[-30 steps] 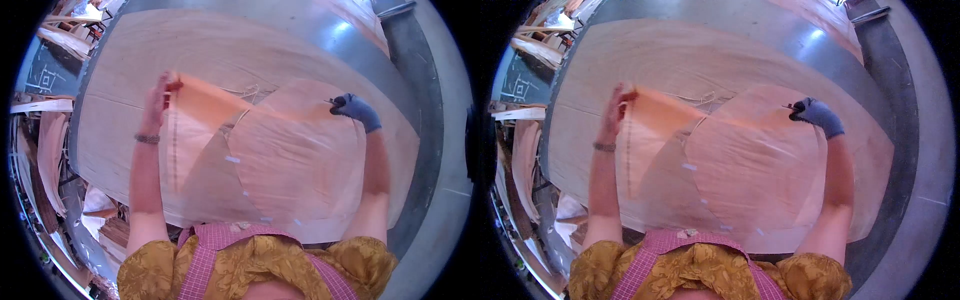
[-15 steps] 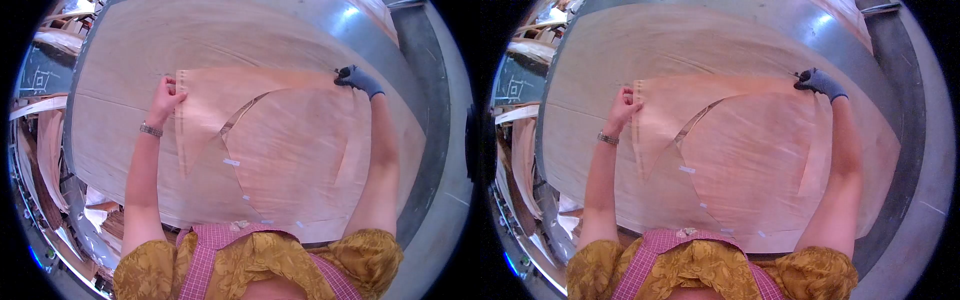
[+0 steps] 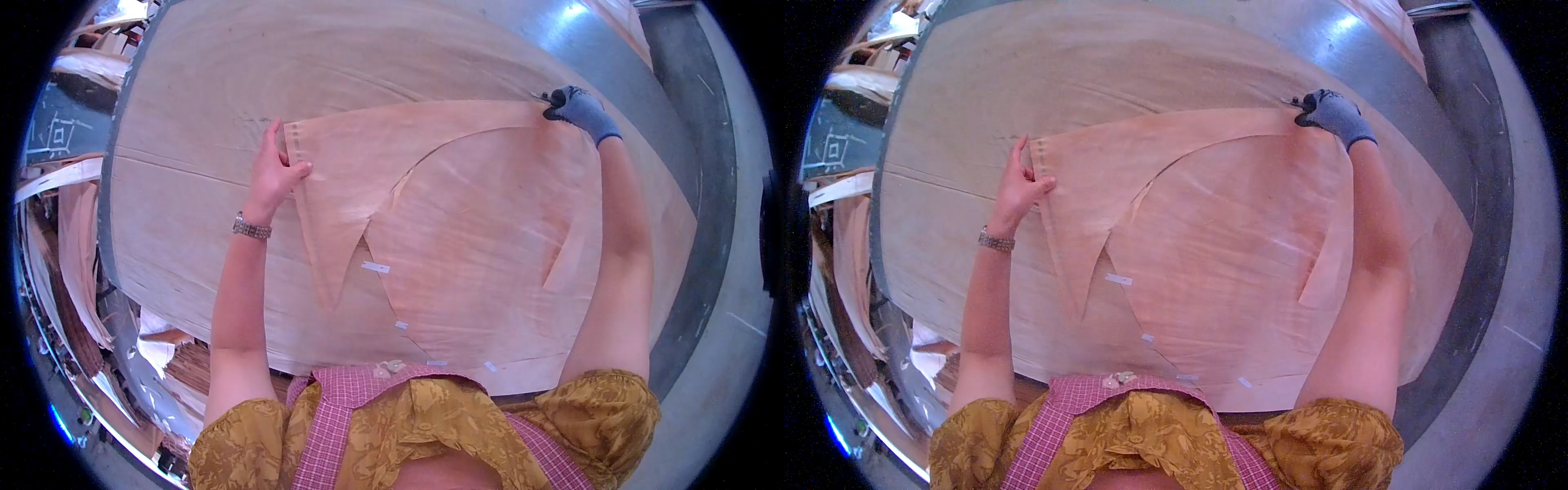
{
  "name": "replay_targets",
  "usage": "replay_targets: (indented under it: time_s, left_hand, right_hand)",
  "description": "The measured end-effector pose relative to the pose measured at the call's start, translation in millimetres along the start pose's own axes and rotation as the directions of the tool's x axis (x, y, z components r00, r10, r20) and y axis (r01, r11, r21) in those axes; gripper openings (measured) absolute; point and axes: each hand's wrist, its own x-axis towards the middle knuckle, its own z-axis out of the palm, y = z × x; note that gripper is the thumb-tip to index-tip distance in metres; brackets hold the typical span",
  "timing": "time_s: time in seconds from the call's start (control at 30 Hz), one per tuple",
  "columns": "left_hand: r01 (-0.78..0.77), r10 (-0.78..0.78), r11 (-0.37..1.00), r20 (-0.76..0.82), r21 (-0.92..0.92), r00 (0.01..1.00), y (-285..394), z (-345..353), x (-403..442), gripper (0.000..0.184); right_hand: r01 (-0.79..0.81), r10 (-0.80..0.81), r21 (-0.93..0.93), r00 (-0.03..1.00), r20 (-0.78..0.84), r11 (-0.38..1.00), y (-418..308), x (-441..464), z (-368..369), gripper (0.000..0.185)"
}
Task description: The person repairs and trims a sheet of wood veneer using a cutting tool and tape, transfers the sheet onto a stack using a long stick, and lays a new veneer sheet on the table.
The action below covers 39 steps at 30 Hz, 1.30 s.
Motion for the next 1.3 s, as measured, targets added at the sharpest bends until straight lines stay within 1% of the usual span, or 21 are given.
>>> replay_targets:
  time_s: [0.17, 0.27, 0.37, 0.47, 0.57, 0.67, 0.7, 0.77, 0.8, 0.83, 0.87, 0.93, 0.97, 1.0, 1.03, 1.07, 1.1, 1.13, 1.2, 1.27, 1.3]
  left_hand:
    - [0.057, -0.057, 0.998, -0.004, -0.038, 0.998, 11, 1, -6, 0.097]
    - [0.047, -0.047, 0.999, -0.017, -0.018, 0.999, 5, 3, -3, 0.098]
    - [0.006, -0.005, 1.000, -0.036, 0.011, 0.999, 14, 5, -8, 0.099]
    - [0.058, -0.056, 0.995, -0.027, 0.080, 0.998, 29, 5, -11, 0.099]
    - [-0.100, 0.101, 0.995, -0.094, 0.010, 0.990, 26, 13, -14, 0.100]
    - [-0.201, 0.216, 0.971, -0.125, 0.127, 0.968, 6, 18, -7, 0.099]
    - [-0.208, 0.232, 0.962, -0.129, 0.175, 0.964, 6, 18, -8, 0.098]
    - [-0.140, 0.184, 0.947, -0.132, 0.290, 0.974, 27, 15, -17, 0.098]
    - [-0.135, 0.217, 0.903, -0.162, 0.408, 0.963, 27, 17, -20, 0.098]
    - [-0.125, 0.255, 0.845, -0.186, 0.520, 0.949, 28, 19, -22, 0.098]
    - [-0.108, 0.295, 0.775, -0.204, 0.623, 0.933, 30, 21, -23, 0.098]
    - [-0.089, 0.317, 0.726, -0.216, 0.682, 0.924, 44, 20, -32, 0.088]
    - [-0.080, 0.330, 0.699, -0.222, 0.710, 0.918, 48, 18, -35, 0.083]
    - [-0.130, 0.354, 0.705, -0.187, 0.698, 0.916, 41, 19, -34, 0.076]
    - [-0.179, 0.380, 0.708, -0.154, 0.683, 0.912, 29, 20, -32, 0.070]
    - [-0.229, 0.407, 0.708, -0.121, 0.668, 0.905, 19, 22, -31, 0.063]
    - [-0.252, 0.420, 0.716, -0.113, 0.651, 0.901, 13, 23, -32, 0.059]
    - [-0.274, 0.433, 0.722, -0.107, 0.635, 0.895, 9, 23, -33, 0.054]
    - [-0.302, 0.453, 0.710, -0.084, 0.636, 0.888, 7, 17, -36, 0.050]
    - [-0.313, 0.459, 0.676, -0.049, 0.667, 0.887, 9, 15, -42, 0.050]
    - [-0.348, 0.475, 0.666, -0.017, 0.660, 0.880, 7, 10, -43, 0.052]
  right_hand:
    - [0.021, -0.024, -0.056, 0.998, -0.066, 0.998, -4, -6, 4, 0.040]
    - [0.040, -0.041, -0.136, 0.999, -0.004, 0.990, 0, 0, 11, 0.040]
    - [-0.065, 0.069, -0.111, 0.997, 0.033, 0.992, -12, -10, 5, 0.045]
    - [-0.066, 0.066, -0.077, 0.998, -0.006, 0.995, -4, -8, 14, 0.044]
    - [-0.044, 0.041, -0.062, 0.998, -0.047, 0.997, 2, -10, 16, 0.050]
    - [-0.040, 0.041, 0.252, 0.999, 0.002, 0.967, 10, -20, 3, 0.066]
    - [0.057, -0.020, 0.283, 0.991, -0.132, 0.957, 21, -20, 8, 0.067]
    - [0.062, -0.007, 0.191, 0.961, -0.277, 0.980, 30, -22, -4, 0.061]
    - [0.060, -0.006, 0.144, 0.937, -0.348, 0.988, 26, -24, -12, 0.058]
    - [0.043, 0.005, 0.095, 0.890, -0.455, 0.995, 21, -26, -17, 0.042]
    - [0.140, -0.081, 0.061, 0.819, -0.568, 0.988, 11, -25, -16, 0.038]
    - [0.310, -0.233, -0.041, 0.615, -0.753, 0.950, -13, -21, -11, 0.032]
    - [0.379, -0.260, -0.024, 0.585, -0.768, 0.925, -55, -33, -12, 0.031]
    - [0.494, -0.266, 0.077, 0.587, -0.765, 0.866, -90, -42, -5, 0.030]
    - [0.528, -0.321, 0.102, 0.647, -0.692, 0.843, -120, -49, 7, 0.029]
    - [0.662, -0.344, 0.261, 0.637, -0.690, 0.702, -158, -61, 23, 0.025]
    - [0.679, -0.350, 0.584, 0.732, -0.584, 0.445, -186, -69, 54, 0.026]
    - [0.693, -0.561, 0.246, 0.703, -0.437, 0.678, -228, -101, 31, 0.027]
    - [0.609, -0.567, 0.062, 0.766, -0.302, 0.791, -281, -126, 62, 0.025]
    - [0.525, -0.511, 0.061, 0.846, -0.153, 0.849, -328, -146, 59, 0.016]
    - [0.517, -0.506, 0.038, 0.847, -0.163, 0.855, -341, -149, 62, 0.017]
